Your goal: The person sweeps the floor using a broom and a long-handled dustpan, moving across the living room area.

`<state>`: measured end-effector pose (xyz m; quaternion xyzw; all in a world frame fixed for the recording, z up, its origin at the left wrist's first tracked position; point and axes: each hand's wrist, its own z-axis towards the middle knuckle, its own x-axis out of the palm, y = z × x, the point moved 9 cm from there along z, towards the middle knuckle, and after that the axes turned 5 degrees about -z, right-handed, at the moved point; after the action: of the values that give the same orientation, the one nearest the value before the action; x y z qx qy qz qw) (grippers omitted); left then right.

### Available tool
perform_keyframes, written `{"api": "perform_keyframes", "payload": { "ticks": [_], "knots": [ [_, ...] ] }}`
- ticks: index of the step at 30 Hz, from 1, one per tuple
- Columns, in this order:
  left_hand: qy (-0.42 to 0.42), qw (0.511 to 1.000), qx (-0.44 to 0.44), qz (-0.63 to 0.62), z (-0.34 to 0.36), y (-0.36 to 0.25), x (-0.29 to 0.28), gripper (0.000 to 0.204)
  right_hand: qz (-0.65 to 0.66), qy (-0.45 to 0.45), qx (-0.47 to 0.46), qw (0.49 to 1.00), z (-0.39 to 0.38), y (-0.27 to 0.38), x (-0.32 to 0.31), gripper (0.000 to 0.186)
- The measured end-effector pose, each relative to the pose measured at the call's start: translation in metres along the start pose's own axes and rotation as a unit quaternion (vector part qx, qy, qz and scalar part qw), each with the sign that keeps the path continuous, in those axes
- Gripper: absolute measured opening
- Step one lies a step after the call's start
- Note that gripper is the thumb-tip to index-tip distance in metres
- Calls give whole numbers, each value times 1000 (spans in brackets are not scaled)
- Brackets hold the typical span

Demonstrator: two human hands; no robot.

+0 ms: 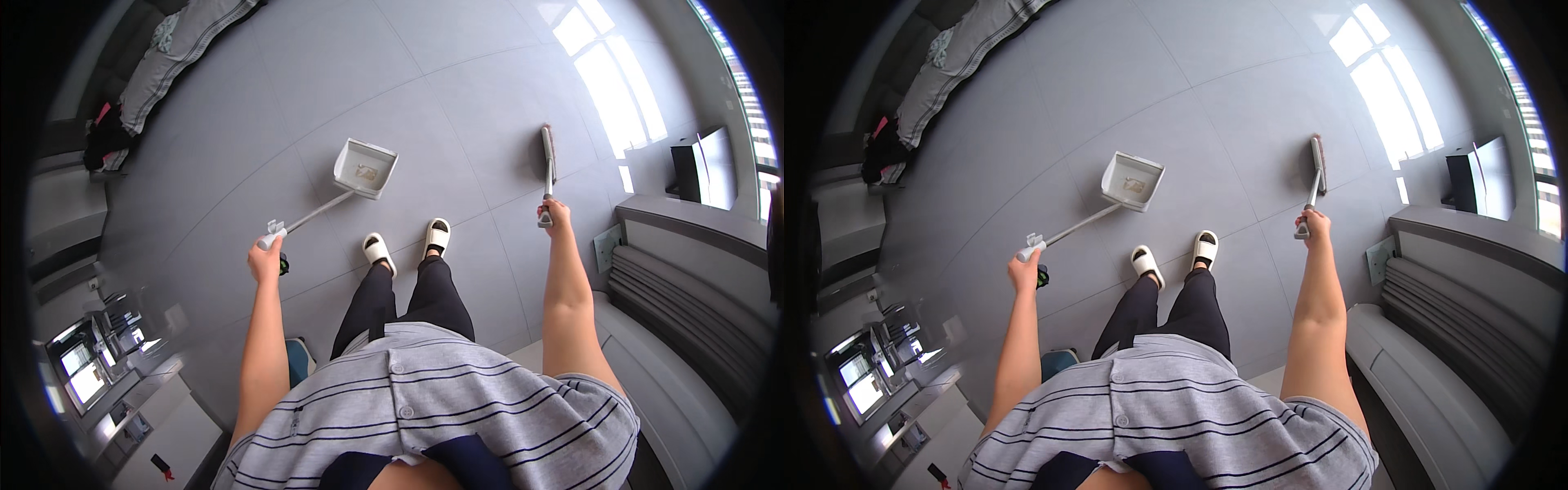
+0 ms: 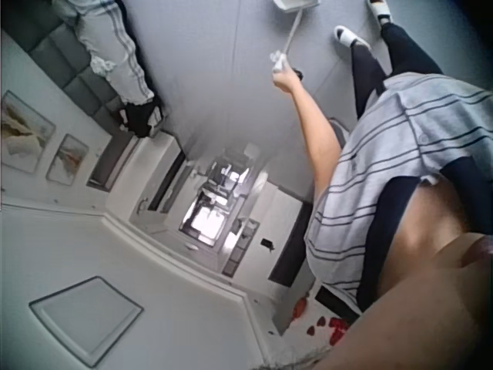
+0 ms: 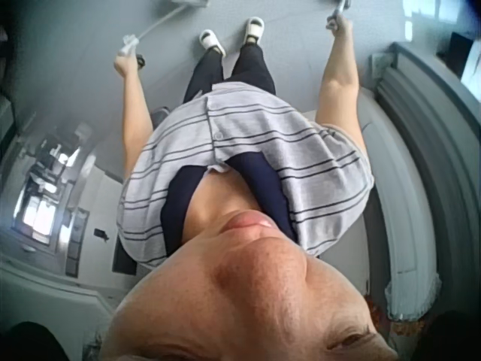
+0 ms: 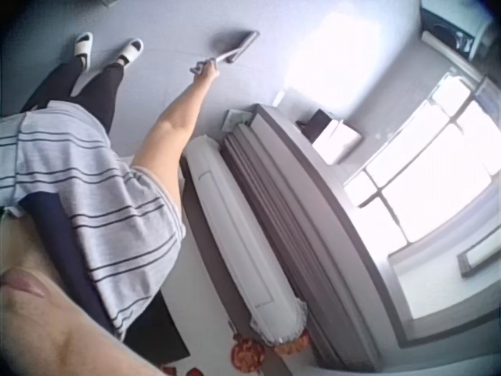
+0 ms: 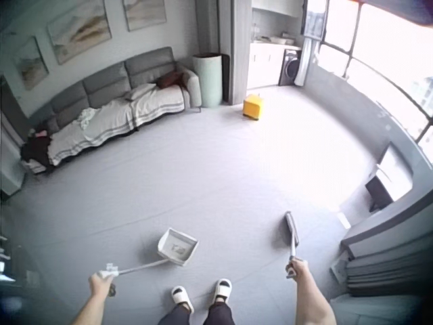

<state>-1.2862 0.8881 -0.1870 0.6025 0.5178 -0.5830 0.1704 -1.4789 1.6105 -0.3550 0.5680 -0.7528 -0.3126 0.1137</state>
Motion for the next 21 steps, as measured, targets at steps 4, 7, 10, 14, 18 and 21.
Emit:
{"api": "perform_keyframes", "payload": {
  "ticks": [4,7,10,14,18,21],
  "knots": [
    [-3,1000,18,-19,-5,36,-16,40,-82,11,-15,996,-54,-52,53,3],
    [-18,999,23,40,3,66,-28,39,-130,42,14,991,-114,-108,113,3],
    [23,998,47,33,17,74,-37,40,-199,61,-16,978,-167,-152,169,10],
    [33,997,49,58,32,110,-47,41,-282,132,-24,950,-253,-215,232,22],
    [59,996,34,64,54,140,-56,40,-246,272,-9,930,-322,-263,283,41],
    [65,994,30,79,60,147,-63,35,-268,318,-50,908,-346,-272,284,52]
  ]
}}
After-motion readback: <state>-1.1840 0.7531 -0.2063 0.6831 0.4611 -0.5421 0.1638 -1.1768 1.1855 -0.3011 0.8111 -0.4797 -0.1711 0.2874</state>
